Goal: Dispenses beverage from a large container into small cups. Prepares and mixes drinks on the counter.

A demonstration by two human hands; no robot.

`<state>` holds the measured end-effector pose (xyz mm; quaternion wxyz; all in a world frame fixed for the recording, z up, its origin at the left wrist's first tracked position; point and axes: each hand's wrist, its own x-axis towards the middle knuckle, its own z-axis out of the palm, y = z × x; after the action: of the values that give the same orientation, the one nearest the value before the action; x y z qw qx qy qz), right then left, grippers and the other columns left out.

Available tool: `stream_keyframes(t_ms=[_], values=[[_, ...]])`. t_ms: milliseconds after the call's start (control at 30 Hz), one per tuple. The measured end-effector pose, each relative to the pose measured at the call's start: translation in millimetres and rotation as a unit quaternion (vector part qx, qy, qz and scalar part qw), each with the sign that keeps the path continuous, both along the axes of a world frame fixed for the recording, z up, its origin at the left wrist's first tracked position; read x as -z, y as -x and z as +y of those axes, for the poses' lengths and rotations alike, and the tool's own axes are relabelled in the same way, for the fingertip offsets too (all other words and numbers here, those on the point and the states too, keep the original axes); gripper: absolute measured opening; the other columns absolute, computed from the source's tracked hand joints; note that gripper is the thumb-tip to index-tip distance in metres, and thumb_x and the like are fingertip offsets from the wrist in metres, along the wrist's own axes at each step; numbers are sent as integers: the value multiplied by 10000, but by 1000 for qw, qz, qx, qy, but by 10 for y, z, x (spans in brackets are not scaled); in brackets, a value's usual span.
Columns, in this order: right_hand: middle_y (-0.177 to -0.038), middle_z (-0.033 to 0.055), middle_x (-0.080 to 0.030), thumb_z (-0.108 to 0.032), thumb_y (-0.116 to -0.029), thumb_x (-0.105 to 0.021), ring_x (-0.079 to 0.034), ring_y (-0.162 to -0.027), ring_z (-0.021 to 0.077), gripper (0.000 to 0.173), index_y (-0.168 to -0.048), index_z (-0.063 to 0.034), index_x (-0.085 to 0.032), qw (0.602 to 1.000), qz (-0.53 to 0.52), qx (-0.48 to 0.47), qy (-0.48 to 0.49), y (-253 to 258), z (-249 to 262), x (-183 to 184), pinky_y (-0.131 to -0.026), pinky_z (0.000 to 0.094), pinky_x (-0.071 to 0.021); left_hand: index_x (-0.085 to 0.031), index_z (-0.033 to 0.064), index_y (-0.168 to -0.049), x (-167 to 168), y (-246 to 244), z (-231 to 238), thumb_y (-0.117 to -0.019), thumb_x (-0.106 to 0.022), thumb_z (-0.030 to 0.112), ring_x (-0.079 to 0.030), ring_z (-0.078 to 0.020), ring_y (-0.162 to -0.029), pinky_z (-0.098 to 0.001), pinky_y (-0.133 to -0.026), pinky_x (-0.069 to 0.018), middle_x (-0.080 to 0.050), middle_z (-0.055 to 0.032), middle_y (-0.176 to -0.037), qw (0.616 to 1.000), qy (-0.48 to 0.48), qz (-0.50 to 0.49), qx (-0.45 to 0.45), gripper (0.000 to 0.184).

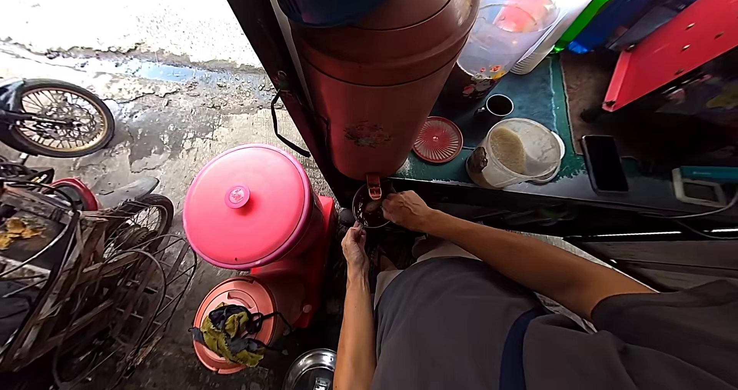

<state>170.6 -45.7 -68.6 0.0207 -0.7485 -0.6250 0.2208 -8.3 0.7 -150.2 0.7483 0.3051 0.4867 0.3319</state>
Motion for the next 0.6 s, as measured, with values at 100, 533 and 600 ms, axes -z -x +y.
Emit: stream_keyframes(t_ms=[100,533,600], values=[[-1010,243,-700,-245,-1076,-442,-687,-983,427,393,-1002,47,-694,998,61,-24,21,-18,7,-105,-809,595,-515,-589,-16,-868,0,-6,-1,-986,-434,40,-625,-155,-949,-305,-878,-515,-674,-120,-1039,1000,0,0,2,203],[-984,220,-704,-208,-1053,-497,-704,-894,411,314,-981,11,-711,996,-4,66,-57,-76,39,78,-727,571,-550,-602,-30,-886,-22,14,-20,-997,-428,42,-618,-154,-965,-293,-873,-509,-675,-132,-1072,1000,8,9,-3,218],[-1000,256,-688,-151,-1040,-469,-695,-916,438,303,-981,58,-680,999,-18,21,-15,-7,11,27,-738,582,-549,-596,-17,-870,-11,12,-17,-998,-427,43,-620,-148,-947,-291,-866,-512,-674,-117,-1038,1000,6,8,-5,221]])
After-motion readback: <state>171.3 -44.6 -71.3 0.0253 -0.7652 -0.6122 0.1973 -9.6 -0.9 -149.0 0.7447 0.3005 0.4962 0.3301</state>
